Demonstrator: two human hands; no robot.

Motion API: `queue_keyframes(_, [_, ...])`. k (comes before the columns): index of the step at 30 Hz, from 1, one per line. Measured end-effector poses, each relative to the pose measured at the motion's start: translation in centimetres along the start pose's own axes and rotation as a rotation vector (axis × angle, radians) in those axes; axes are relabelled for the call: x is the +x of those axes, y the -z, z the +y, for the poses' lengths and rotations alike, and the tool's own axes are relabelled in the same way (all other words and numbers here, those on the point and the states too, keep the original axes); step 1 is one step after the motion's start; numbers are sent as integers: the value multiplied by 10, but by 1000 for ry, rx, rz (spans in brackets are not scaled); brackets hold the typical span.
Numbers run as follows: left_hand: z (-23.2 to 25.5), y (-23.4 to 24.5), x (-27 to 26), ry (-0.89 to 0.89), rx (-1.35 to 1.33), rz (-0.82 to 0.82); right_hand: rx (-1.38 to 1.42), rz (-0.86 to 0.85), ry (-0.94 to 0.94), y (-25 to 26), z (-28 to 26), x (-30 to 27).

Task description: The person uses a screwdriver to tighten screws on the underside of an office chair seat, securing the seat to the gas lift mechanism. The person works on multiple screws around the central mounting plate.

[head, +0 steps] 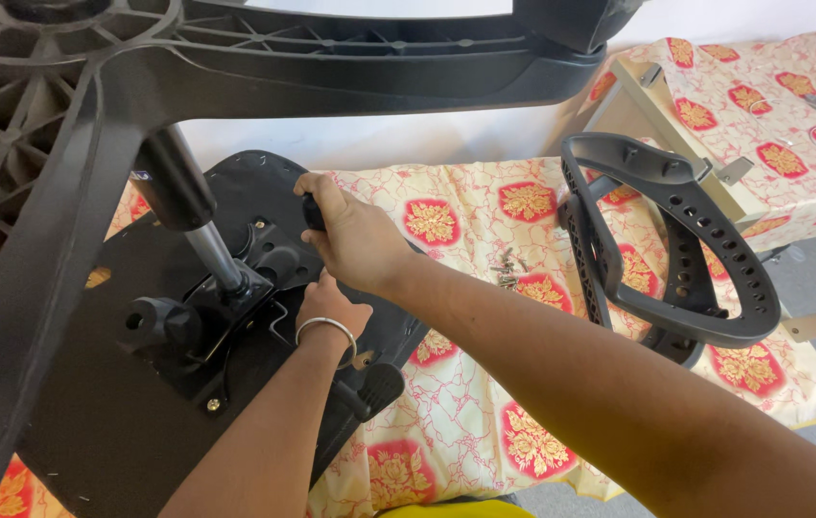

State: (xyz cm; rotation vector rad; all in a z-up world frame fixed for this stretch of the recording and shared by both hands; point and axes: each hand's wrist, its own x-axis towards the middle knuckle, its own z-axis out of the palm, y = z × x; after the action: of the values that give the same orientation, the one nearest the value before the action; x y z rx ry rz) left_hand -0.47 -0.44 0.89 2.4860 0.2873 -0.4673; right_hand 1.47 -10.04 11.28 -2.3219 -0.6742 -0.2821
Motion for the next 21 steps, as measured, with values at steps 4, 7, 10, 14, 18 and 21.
queue_keyframes(4, [-1, -1, 1, 2, 2, 6, 4, -36, -39, 2, 2, 3])
queue_keyframes(7, [-1, -2, 1, 4, -5, 21, 12, -59, -61, 6, 4, 6])
queue_keyframes(10, [-1, 0, 1, 21, -7, 17, 13, -61, -54, 8, 5, 8])
queue_keyframes(14, [2, 5, 0, 67, -31, -25, 21, -84, -56, 8, 8, 10])
queue_keyframes(18, [2, 8, -3, 72, -37, -32, 16, -75, -46, 6, 10, 13])
queue_keyframes(21, [2, 6, -3, 54, -33, -12, 26, -65, 3, 5, 10, 14])
